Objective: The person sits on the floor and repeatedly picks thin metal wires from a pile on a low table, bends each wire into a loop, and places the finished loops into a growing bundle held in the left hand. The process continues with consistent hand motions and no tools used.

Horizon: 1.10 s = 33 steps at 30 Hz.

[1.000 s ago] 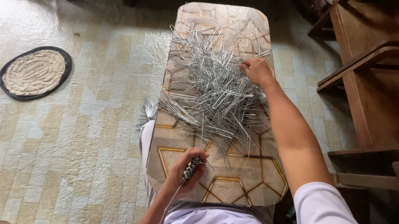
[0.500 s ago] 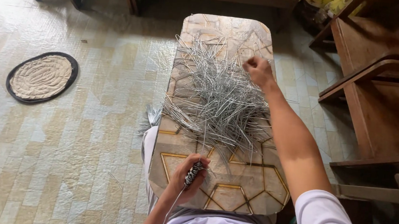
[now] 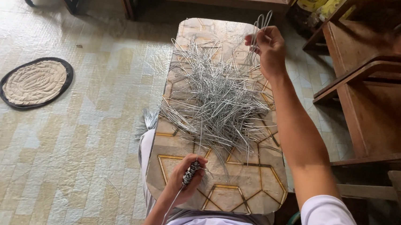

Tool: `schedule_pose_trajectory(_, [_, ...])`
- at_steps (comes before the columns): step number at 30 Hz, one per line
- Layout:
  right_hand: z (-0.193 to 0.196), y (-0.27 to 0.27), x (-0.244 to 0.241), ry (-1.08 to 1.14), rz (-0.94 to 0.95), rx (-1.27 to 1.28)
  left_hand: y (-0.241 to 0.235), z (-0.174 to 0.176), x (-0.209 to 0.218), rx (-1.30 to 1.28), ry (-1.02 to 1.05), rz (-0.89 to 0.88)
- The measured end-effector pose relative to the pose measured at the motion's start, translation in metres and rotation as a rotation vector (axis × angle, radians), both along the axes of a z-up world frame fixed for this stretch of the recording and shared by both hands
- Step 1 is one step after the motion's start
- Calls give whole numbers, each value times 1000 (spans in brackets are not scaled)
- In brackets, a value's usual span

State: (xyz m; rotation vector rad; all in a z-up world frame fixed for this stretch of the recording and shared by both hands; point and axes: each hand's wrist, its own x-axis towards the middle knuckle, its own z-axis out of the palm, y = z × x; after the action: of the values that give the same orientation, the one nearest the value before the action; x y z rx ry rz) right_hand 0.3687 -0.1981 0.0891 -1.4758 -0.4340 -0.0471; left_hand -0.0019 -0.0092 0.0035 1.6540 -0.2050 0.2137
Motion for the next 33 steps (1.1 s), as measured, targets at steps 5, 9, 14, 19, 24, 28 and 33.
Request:
schedule_pose_trajectory(5, [18,1,-8,12,71,313,0,5,1,18,0,4])
schedule_pose_trajectory(9, [23,-10,-39,219,-20,300,1,6,-1,-4,4,-10])
schedule_pose_trajectory(14, [-22,-61,-70,16,-295,-60,2,-1,-1,-34,-16,-37])
schedule_pose_trajectory(19, [-79,-105,-123,34,-499,-147,2,0,0,-7,-2,-30])
schedule_pose_trajectory(24, [-148,-128,-167,156,-486,-187,2,-4,0,-5,6,-6])
schedule_pose_trajectory(28, [-93,-129,-194,238,-531,314,4,-1,0,-18,2,-16])
schedule_pose_trajectory(33, [60,-89,-325,-202,-37,503,3,-6,2,-27,15,-2])
